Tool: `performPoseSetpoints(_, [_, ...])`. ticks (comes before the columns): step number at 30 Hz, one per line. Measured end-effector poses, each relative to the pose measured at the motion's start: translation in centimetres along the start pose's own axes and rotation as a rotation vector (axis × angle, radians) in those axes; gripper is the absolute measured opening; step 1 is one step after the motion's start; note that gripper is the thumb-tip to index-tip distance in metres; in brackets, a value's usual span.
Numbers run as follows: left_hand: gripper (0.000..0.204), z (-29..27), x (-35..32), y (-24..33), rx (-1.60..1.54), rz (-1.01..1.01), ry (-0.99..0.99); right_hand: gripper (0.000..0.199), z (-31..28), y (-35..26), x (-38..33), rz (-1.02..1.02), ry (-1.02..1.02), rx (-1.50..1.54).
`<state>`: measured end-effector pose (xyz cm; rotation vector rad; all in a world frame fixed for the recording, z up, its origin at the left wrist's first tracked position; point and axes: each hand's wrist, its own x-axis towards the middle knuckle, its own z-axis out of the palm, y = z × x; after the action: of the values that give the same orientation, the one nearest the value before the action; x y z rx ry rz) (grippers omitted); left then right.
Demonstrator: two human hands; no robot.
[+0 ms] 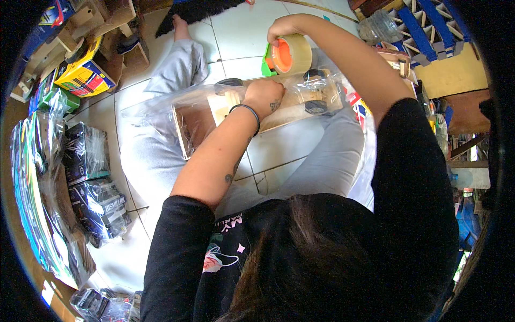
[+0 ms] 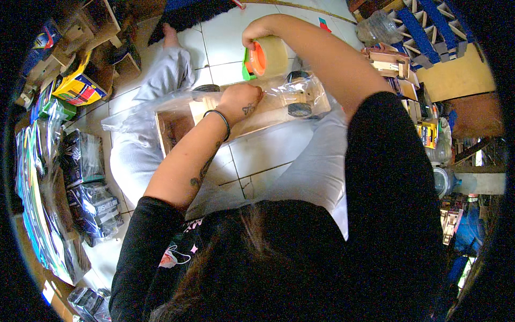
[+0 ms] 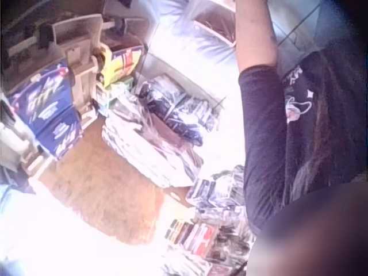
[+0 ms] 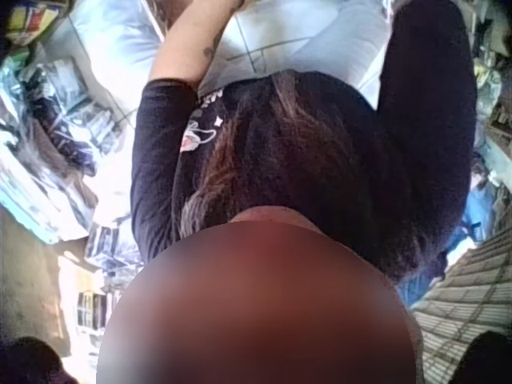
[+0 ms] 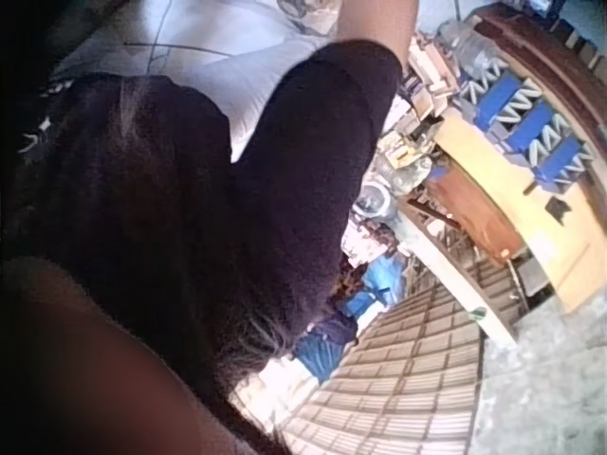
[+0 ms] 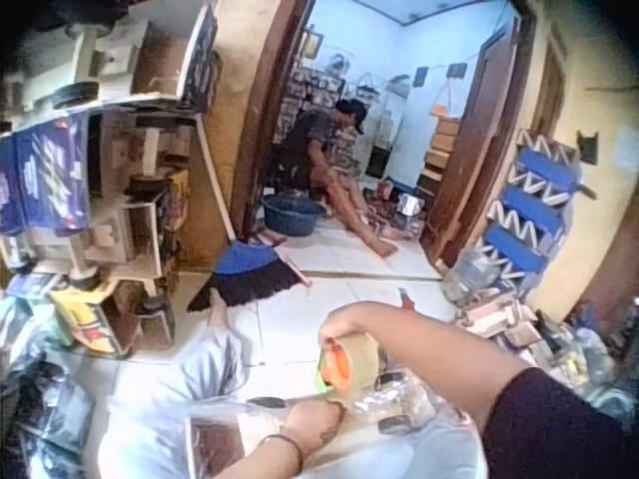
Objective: The person wraps a toy car box in clear plastic film, seals it with tape, and then cuts a red sticker with scissors. The person handles the box, plastic wrap, tape dispenser, and scissors while sitting on the floor.
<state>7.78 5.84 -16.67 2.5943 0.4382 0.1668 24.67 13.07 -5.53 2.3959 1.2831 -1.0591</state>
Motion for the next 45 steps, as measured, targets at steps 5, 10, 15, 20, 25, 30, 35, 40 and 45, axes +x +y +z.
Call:
performPoseSetpoints(5, [0.03, -0.1, 0.0, -0.4, -0.008, 0.01, 0.014, 0.028, 2.7, 2.1, -3.7, -0.391, 0.254, -0.49])
performPoseSetpoints(10, [0.03, -0.3, 0.6, -1.3, -0.024, 0.015, -0.065, 0.039, 11.0, 8.1, -12.3, -0.374, 0.815, 0.043])
performPoseSetpoints(15, [0.034, 0.2, 0.8, -1.8, -0.022, 0.05, -0.054, 0.04, 18.2, 8.9, -18.5, -0.349, 0.91, 0.211])
performPoseSetpoints(20, [0.038, 0.4, 0.9, -2.4, -0.046, 0.102, -0.038, 0.045, 25.1, 9.4, -22.1, -0.372, 0.909, 0.329])
performPoseSetpoints(25, [0.037, 0.1, 0.9, -2.4, 0.004, 0.121, -0.047, 0.046, 28.6, 10.6, -23.4, -0.336, 0.856, 0.305])
performPoseSetpoints(30, [0.036, -0.5, 0.6, -2.0, -0.023, 0.099, -0.033, 0.042, 29.8, 9.1, -17.7, -0.209, 0.568, 0.126])
performPoseSetpoints(35, [0.036, -0.9, 0.9, -2.2, 0.034, 0.095, -0.079, 0.039, 29.5, 11.0, -17.7, -0.316, 0.76, 0.336])
performPoseSetpoints(40, [0.038, -0.3, 0.9, -2.6, 0.072, 0.117, -0.08, 0.043, 29.8, 25.0, -24.9, -0.096, 1.524, 0.185])
performPoseSetpoints(45, [0.04, -1.1, 0.7, -2.1, 0.023, 0.034, -0.104, 0.044, 38.9, 37.9, -19.1, 0.582, 1.569, 1.068])
